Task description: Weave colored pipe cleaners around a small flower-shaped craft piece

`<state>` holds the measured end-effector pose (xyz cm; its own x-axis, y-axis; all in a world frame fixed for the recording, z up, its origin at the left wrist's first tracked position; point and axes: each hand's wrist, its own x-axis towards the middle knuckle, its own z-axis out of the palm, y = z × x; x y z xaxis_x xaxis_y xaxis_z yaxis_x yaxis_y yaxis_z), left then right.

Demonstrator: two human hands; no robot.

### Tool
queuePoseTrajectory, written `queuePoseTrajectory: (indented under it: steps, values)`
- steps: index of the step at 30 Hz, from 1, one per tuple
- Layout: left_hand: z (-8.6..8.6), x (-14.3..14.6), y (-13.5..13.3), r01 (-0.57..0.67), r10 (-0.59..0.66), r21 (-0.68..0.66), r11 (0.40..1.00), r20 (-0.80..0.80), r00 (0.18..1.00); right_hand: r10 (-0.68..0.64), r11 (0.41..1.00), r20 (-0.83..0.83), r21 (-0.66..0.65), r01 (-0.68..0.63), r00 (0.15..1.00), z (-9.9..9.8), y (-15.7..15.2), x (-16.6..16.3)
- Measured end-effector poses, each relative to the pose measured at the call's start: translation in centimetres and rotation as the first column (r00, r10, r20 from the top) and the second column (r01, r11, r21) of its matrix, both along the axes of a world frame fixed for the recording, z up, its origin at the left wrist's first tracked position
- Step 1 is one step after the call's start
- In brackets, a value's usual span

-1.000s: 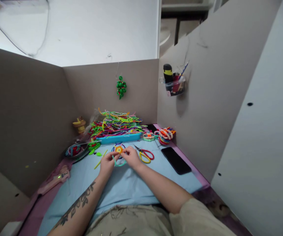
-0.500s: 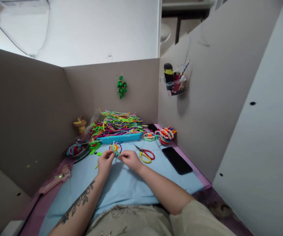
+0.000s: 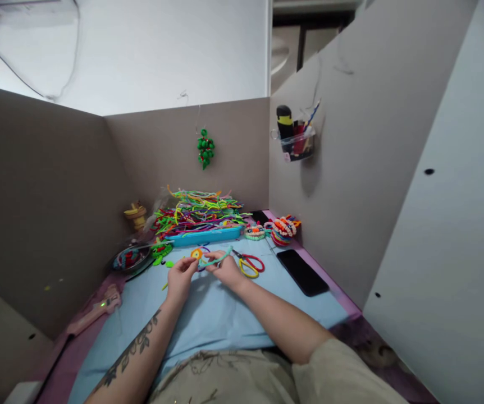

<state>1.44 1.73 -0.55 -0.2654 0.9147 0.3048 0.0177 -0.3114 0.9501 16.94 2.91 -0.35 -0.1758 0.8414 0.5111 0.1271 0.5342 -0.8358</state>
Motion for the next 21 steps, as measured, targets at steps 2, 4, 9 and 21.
queuePoseTrajectory:
  steps: [2,4,9,21]
  values:
    - [-0.1,0.2,-0.2,0.023,-0.022,0.023,0.999,-0.035,0.999,-0.096,0.992,0.051,0.091,0.091,0.994,-0.3,-0.2,-0.6]
    - [-0.1,0.4,-0.4,0.038,-0.034,0.043,0.998,-0.087,0.996,-0.164,0.98,0.061,0.127,0.156,0.985,-0.4,-0.4,-1.1]
    - [0.4,0.8,-1.0,0.041,-0.028,0.078,0.996,-0.156,0.987,-0.242,0.968,0.064,0.08,0.237,0.968,-0.1,-0.9,-1.4]
    - [0.2,1.1,-1.5,0.08,-0.052,0.139,0.987,-0.191,0.98,-0.02,0.995,-0.18,-0.1,0.002,0.983,-0.4,0.0,-1.0]
